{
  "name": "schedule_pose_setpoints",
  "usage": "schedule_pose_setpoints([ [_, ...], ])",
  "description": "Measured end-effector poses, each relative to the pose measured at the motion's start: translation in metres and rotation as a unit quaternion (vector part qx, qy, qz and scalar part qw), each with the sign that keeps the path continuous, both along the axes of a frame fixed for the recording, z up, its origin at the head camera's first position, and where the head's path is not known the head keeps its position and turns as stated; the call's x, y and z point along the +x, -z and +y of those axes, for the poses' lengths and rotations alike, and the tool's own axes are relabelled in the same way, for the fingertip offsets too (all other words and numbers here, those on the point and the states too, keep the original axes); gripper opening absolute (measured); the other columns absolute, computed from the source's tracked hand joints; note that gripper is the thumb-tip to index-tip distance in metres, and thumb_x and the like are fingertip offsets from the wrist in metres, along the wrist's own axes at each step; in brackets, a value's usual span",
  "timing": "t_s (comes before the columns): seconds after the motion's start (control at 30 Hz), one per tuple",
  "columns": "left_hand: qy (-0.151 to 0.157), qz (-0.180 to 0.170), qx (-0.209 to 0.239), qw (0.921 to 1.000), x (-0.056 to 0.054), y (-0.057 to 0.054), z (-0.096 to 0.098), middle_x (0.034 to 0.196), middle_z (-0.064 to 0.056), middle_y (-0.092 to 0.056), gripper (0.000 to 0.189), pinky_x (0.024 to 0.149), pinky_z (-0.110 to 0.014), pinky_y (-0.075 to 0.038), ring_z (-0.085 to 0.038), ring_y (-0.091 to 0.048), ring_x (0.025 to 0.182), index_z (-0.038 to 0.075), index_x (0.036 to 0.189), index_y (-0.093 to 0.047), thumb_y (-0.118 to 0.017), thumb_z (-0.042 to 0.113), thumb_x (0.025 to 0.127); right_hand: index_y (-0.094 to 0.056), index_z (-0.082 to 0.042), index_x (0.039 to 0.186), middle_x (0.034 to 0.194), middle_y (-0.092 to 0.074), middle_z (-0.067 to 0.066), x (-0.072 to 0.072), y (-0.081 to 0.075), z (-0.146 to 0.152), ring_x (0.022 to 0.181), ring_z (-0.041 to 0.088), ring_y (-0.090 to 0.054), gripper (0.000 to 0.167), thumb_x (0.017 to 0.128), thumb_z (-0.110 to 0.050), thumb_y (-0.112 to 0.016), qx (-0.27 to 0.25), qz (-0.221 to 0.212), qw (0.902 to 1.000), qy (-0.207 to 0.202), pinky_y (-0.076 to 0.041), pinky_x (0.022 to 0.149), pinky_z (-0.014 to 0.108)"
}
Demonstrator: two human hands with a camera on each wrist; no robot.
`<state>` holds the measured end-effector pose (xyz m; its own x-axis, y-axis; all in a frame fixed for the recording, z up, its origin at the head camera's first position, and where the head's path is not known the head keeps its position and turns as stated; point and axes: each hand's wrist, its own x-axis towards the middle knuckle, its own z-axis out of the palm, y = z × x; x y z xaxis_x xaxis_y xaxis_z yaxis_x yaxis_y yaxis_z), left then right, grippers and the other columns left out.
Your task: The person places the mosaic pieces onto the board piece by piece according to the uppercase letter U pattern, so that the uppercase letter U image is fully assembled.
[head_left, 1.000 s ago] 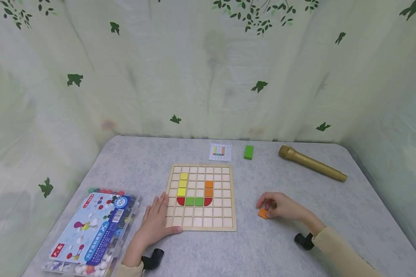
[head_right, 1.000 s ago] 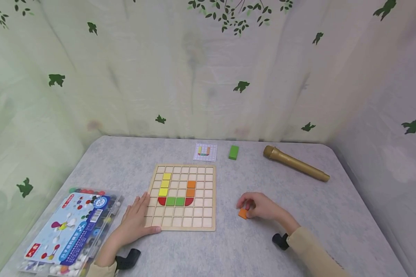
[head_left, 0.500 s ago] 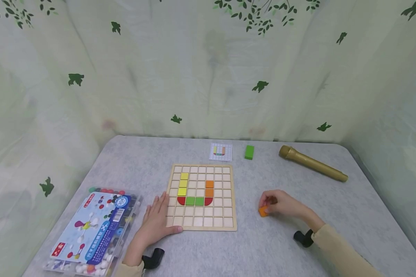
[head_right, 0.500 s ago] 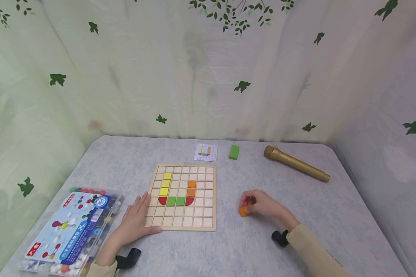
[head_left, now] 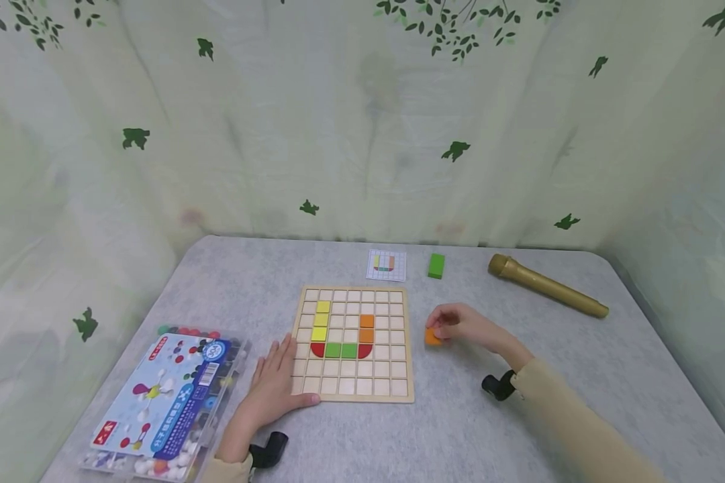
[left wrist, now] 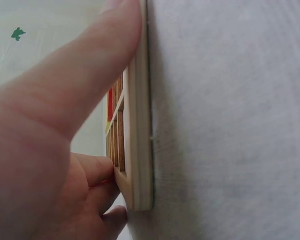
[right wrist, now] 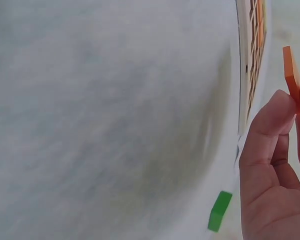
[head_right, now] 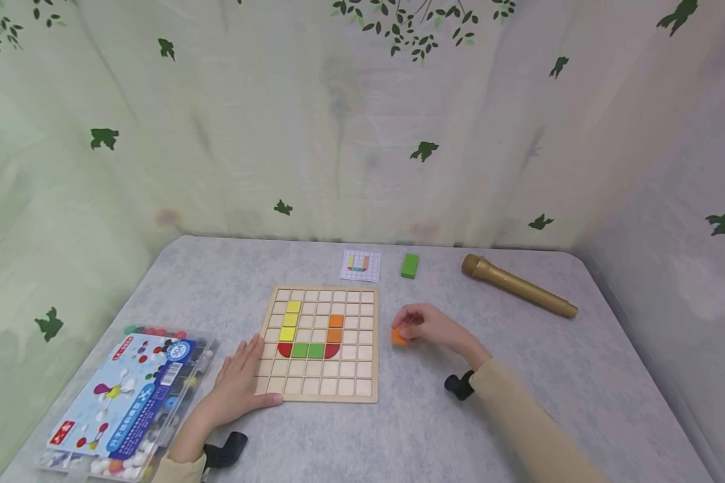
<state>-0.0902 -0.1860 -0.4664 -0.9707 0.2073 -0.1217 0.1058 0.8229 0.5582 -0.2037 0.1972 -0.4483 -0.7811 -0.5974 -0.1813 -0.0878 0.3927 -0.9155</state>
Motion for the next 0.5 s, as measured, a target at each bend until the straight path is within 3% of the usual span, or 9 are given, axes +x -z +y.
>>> schedule_pose_setpoints([
  [0.23, 0.003, 0.004, -0.002, 1.0000, -0.002, 0.003, 0.000, 0.154, -0.028, -0.011, 0.118, 0.107, -0.065, -0.001, -0.047, -0.003, 0.140, -0.013, 0.147, -0.015, -0.079, 0.051, 0.071, -0.064, 0.000, 0.104, 0.092, -0.060, 0.007, -0.020, -0.002, -0.036, 0.081, 0.019, -0.056, 0.016, 0.090, -0.004, -0.060, 0.008, 0.004, 0.9999, 0.004, -0.051, 0.074, 0.033],
  [0.5, 0.001, 0.000, -0.001, 1.0000, -0.002, 0.005, 0.000, 0.154, -0.028, -0.010, 0.118, 0.108, -0.064, 0.000, -0.047, -0.002, 0.140, -0.012, 0.147, -0.015, -0.079, 0.052, 0.071, -0.065, -0.002, 0.100, 0.086, -0.060, 0.006, -0.042, 0.002, -0.080, 0.073, 0.018, -0.053, 0.012, 0.090, -0.001, -0.059, 0.021, 0.019, 0.9994, 0.020, -0.047, 0.066, 0.028],
])
